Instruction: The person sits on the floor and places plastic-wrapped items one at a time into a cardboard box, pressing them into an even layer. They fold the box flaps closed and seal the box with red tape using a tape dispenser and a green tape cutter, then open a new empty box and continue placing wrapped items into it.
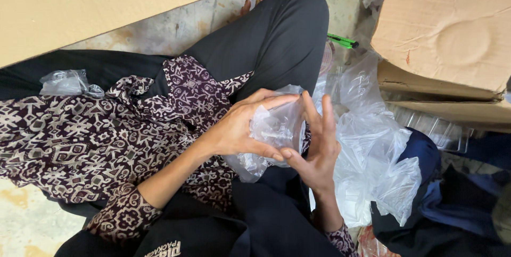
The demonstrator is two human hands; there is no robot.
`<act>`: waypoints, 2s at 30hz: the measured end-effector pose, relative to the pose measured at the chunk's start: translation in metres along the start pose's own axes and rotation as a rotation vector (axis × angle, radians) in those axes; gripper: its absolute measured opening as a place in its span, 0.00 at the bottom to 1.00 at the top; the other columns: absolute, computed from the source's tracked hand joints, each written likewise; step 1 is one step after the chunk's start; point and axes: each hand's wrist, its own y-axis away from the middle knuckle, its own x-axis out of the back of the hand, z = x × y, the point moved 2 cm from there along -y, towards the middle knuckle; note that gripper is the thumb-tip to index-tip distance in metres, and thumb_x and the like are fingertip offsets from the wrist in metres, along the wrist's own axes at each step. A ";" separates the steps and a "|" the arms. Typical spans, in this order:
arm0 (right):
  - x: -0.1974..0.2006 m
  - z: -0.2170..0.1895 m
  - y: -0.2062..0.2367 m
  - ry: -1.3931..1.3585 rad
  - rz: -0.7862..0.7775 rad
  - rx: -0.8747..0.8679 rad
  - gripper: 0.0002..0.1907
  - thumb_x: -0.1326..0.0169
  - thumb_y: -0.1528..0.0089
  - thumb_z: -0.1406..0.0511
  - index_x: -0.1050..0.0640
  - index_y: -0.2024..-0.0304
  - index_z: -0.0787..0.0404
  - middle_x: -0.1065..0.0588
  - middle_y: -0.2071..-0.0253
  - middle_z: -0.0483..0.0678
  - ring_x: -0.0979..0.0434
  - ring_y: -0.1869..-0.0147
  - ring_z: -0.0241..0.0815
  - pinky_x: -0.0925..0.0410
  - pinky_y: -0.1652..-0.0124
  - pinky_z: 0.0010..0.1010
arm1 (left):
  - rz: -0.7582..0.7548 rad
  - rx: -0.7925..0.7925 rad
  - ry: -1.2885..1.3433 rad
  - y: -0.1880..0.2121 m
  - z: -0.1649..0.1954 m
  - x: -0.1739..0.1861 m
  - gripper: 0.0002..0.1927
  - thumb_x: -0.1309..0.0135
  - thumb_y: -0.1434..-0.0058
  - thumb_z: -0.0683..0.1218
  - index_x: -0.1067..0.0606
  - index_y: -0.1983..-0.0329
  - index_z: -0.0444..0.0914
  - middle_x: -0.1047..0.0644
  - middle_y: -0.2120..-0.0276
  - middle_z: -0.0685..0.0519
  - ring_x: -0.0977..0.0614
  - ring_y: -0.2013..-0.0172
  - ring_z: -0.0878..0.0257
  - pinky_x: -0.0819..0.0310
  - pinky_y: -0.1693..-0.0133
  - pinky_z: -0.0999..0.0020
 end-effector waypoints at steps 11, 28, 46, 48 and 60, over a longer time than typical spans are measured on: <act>-0.007 -0.006 -0.010 0.337 -0.039 0.064 0.24 0.48 0.31 0.58 0.25 0.36 0.64 0.34 0.26 0.62 0.33 0.21 0.58 0.40 0.27 0.44 | 0.051 0.026 0.026 0.000 -0.018 -0.005 0.53 0.26 0.60 0.61 0.29 0.30 0.42 0.24 0.42 0.46 0.19 0.42 0.53 0.24 0.42 0.60; -0.018 -0.008 -0.012 0.210 0.031 0.023 0.19 0.52 0.28 0.60 0.24 0.43 0.68 0.32 0.29 0.64 0.31 0.24 0.56 0.38 0.28 0.41 | 0.119 0.013 0.073 -0.001 -0.032 -0.011 0.47 0.29 0.55 0.63 0.27 0.32 0.42 0.22 0.43 0.48 0.18 0.43 0.55 0.23 0.42 0.61; -0.026 -0.005 -0.029 0.067 -0.050 -0.121 0.30 0.60 0.29 0.52 0.30 0.31 0.61 0.43 0.21 0.61 0.48 0.16 0.54 0.55 0.23 0.42 | 0.120 -0.020 0.372 -0.001 -0.047 -0.006 0.39 0.32 0.44 0.62 0.26 0.34 0.37 0.24 0.36 0.49 0.23 0.36 0.59 0.30 0.34 0.63; -0.016 -0.010 -0.043 -0.086 -0.121 -0.173 0.35 0.54 0.31 0.52 0.38 0.25 0.60 0.43 0.20 0.60 0.49 0.15 0.53 0.58 0.24 0.42 | 0.097 0.065 0.644 -0.003 -0.041 -0.002 0.44 0.32 0.46 0.63 0.30 0.32 0.36 0.25 0.36 0.51 0.25 0.37 0.62 0.32 0.36 0.63; -0.020 -0.021 -0.170 -0.368 -0.404 -0.206 0.52 0.32 0.44 0.54 0.38 0.24 0.68 0.25 0.44 0.56 0.26 0.42 0.45 0.33 0.42 0.37 | 0.609 -0.097 -0.042 -0.026 0.026 0.112 0.14 0.38 0.39 0.47 0.17 0.52 0.38 0.14 0.52 0.49 0.12 0.52 0.60 0.20 0.46 0.64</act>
